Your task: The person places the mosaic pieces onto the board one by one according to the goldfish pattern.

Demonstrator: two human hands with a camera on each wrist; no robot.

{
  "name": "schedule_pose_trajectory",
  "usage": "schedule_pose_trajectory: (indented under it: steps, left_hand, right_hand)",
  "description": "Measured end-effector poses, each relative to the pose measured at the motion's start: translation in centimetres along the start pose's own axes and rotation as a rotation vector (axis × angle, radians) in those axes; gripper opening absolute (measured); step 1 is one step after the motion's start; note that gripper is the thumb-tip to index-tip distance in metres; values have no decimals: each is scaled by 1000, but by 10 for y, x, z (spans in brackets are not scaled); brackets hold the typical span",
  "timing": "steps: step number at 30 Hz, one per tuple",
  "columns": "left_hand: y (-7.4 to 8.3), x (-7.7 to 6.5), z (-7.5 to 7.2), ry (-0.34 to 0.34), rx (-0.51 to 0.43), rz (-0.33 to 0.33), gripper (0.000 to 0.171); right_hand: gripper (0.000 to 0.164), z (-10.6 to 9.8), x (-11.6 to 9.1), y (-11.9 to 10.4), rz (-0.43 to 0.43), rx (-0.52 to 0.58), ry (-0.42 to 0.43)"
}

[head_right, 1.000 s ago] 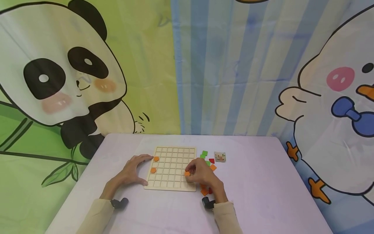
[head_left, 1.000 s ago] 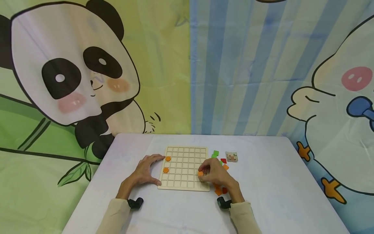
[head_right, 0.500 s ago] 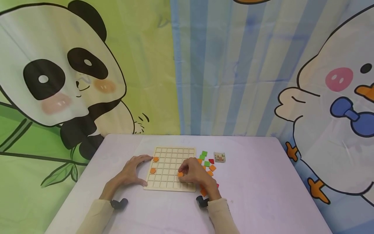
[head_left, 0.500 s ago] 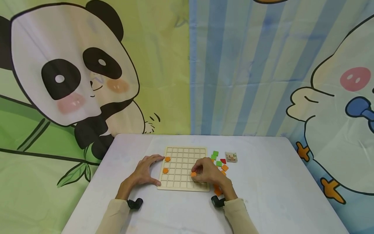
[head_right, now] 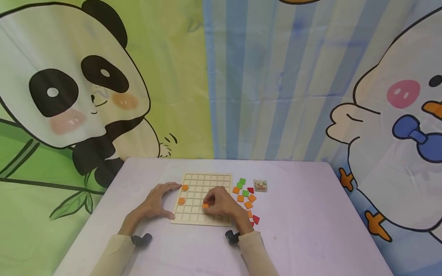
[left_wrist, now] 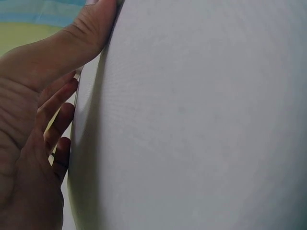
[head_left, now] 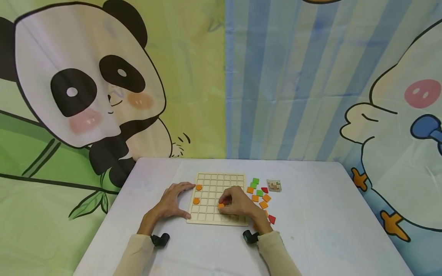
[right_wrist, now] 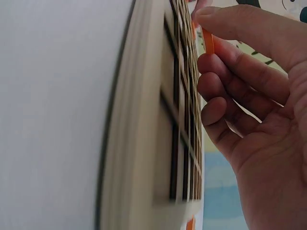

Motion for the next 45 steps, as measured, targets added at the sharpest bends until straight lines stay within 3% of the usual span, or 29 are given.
schedule_pose_trajectory:
  steps: [11,20,29,39,45]
  left_hand:
    - [1,0,-1,-6,-9,-10,122]
    - [2,-1,-3,26,2,29,120]
    - [1,-1,1,4,1,12,120]
    - [-2,-1,1,58,23,98,120]
    - [-5,0,2,7,-12,28,121]
  right_hand:
    - [14,21,17,-13,-17,10,-40]
    - [13,35,28,-19,-23,1,-30]
    - [11,47,34,-24,-19,-36,-41]
    - [20,45,40,-34,34,-51,-50]
    - [23,43,37,-37,39,-69,-47]
Point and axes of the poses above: each hand's wrist, its own x-axis towards the middle knuckle, its own z-axis out of the palm, y = z × x, the point moved 4 cm from there along x, towards the middle knuckle, and after that the axes turned 13 degrees about z, right-handed, at the moved point
